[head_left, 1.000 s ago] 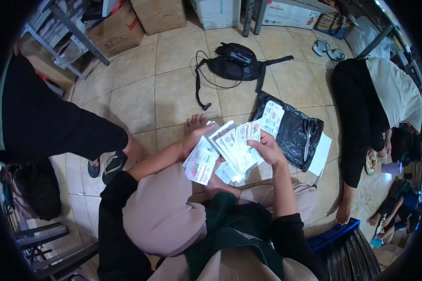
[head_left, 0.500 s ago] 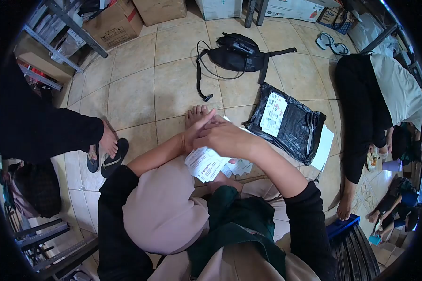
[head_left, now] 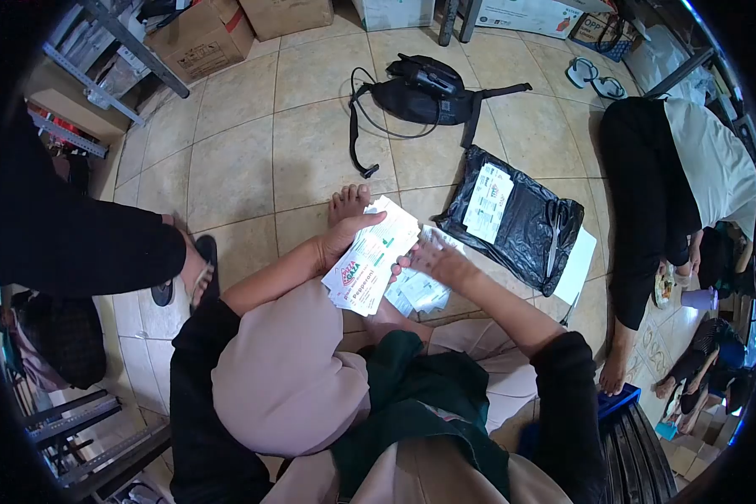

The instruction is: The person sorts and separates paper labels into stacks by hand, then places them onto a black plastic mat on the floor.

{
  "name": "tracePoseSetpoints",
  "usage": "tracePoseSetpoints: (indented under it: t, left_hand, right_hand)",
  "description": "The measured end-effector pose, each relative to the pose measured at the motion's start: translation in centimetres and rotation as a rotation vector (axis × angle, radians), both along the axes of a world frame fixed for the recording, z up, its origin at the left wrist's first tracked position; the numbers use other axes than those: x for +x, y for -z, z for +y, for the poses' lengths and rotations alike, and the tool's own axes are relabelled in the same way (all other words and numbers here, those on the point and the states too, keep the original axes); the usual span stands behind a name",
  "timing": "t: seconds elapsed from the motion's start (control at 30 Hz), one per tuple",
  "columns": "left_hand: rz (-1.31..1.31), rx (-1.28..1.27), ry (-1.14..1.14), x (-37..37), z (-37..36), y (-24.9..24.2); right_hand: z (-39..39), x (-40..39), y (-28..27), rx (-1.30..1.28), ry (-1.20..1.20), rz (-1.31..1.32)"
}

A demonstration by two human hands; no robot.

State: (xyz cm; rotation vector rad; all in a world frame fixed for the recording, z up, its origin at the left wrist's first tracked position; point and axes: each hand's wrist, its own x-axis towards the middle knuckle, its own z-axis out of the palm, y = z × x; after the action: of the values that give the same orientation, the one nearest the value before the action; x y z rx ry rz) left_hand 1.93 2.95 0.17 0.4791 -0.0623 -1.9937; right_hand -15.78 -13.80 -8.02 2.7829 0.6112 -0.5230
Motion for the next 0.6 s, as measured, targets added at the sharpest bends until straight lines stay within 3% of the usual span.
tracePoseSetpoints:
  t: [0.1,0.2,0.27,0.33,0.4,0.47,0.6]
  left_hand:
    - [-0.063,0.080,-0.039,0.2,0.2,0.5]
    - [-0.304,0.098,-0.097,0.0,0.3,-0.6]
    - [-0.348,0.102,-0.149,0.0,0.2,0.3]
    - [-0.241,0.099,-0.102,-0.1,0.0,-0.4]
    - [-0.133,0.098,-0.067,-0.3,0.0,-0.5]
    - [-0.077,0.100,-0.047,-0.2,0.0,-0.2]
    - [-0.198,0.125,-0.083,-0.2,0.1,-0.5]
  right_hand:
    - [1.1,-0.2,2.0,0.035,-0.089,-0.083]
    - [1.5,0.0,3.4,-0.012,-0.093,-0.189]
    - [1.2,0.0,4.6,0.182,-0.132,-0.312]
    - [0.8,-0.1,4.4,0.190,-0.128,-0.311]
    - [0.5,-0.3,4.5,0.325,-0.103,-0.503]
    - [0.4,-0.3,4.3,0.360,-0.076,-0.430]
    - [0.1,-0.7,5.7,0.300,-0.100,-0.421]
